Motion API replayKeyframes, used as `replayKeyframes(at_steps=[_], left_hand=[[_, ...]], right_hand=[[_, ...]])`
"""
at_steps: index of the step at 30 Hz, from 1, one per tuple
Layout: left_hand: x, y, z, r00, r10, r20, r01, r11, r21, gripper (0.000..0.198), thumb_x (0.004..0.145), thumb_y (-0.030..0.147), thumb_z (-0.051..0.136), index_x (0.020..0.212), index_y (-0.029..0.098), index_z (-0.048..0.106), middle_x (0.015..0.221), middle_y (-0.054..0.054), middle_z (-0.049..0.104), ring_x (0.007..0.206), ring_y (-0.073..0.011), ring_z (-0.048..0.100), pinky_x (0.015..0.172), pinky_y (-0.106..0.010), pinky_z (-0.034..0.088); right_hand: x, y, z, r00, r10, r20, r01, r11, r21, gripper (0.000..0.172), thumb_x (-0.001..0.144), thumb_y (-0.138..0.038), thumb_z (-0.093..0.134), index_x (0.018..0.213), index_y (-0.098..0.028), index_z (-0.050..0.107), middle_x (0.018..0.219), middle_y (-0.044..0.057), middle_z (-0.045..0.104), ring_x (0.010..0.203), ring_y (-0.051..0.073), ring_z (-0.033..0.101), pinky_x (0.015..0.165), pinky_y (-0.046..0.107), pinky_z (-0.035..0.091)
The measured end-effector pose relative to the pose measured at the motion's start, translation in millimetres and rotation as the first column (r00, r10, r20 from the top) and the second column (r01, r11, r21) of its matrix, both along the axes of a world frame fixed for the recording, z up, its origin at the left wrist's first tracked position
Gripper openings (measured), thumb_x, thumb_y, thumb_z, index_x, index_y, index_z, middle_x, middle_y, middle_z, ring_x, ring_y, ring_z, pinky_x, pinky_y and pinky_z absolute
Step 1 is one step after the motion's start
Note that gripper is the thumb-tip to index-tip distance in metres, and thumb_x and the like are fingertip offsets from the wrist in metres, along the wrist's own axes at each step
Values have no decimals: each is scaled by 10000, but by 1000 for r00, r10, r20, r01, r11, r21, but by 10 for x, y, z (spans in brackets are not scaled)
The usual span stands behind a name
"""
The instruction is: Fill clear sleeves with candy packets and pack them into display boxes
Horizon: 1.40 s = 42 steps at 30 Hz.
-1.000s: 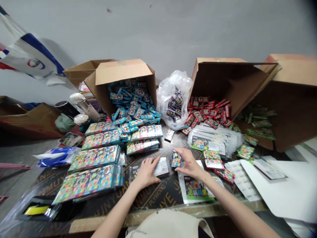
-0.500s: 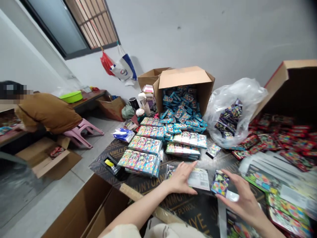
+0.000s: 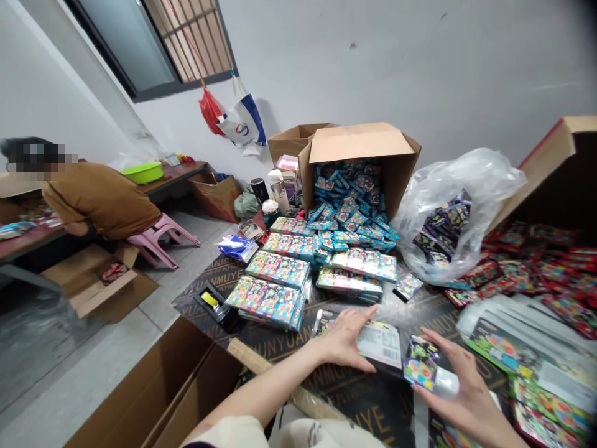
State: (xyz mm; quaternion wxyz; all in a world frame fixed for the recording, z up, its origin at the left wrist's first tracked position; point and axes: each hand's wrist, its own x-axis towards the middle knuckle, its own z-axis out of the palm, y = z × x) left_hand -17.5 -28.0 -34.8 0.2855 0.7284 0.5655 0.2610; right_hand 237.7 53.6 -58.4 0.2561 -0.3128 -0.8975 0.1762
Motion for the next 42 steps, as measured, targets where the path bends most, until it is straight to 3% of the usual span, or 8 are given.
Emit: replayKeyframes(at_steps=[9,12,15,18,24,29,37,42], left_hand=[[92,-36,35,998,-61,29,61,998,14,1130,473,538,725,1388,219,144,1248,-105,476,1141,-296,416,1026,-404,210],[84,-45,39,999,-14,37,14,1000,10,1126,474,510,734,1390,214,150,1251,-110,463,1134,-298,406,1005,-405,247],[57,-30,34,994,98,54,-97,995,-16,1125,480,486,735,1393,224,132,1291,-112,421,1148,-308,380,981,-420,283],[36,-12,32,988,140,63,-139,990,-18,1131,470,448,745,1394,235,128,1294,-109,412,1150,-312,375,977,-435,293],[74,-31,55,977,192,87,-194,981,8,1078,473,311,760,1379,264,178,1272,-82,434,1120,-272,413,969,-399,325],[122,74,4,949,298,104,-303,952,41,970,573,291,698,1378,259,157,1178,-64,496,1095,-250,458,963,-405,340],[146,108,-72,966,255,53,-258,964,59,923,601,241,667,1372,261,160,1154,-52,497,1085,-227,473,949,-389,370],[178,101,-111,949,298,106,-308,947,90,892,607,279,681,1362,236,208,1127,-59,526,1046,-225,514,925,-383,402]], right_hand=[[-1,39,6,977,207,42,-199,969,-148,795,706,-384,620,1357,-238,187,1288,129,451,1156,306,439,927,450,359],[-63,-24,59,996,86,-36,-89,992,-90,816,726,-450,593,1374,-216,156,1315,138,422,1207,319,382,971,496,284],[-107,-83,101,980,-121,-158,112,992,-65,722,774,-440,543,1363,-202,201,1125,105,585,1152,296,449,1004,529,190],[-138,-134,66,979,-133,-153,112,984,-140,611,830,-403,467,1354,-211,219,971,60,654,1115,277,486,1003,556,140],[-258,-279,64,992,-102,-69,95,991,-97,490,858,-357,421,1324,-291,280,1256,74,492,1194,288,391,984,581,128],[-348,-280,132,962,-274,-9,273,961,-35,450,808,-391,511,1242,-303,432,1309,49,411,1271,298,241,1006,538,150],[-230,-206,119,992,-127,-10,119,954,-276,413,828,-523,428,1174,-319,527,1454,18,173,1331,309,53,1002,562,159],[-284,-175,141,989,-128,-74,100,947,-307,519,744,-500,580,1206,-280,496,1414,72,285,1304,277,212,1032,520,131]])
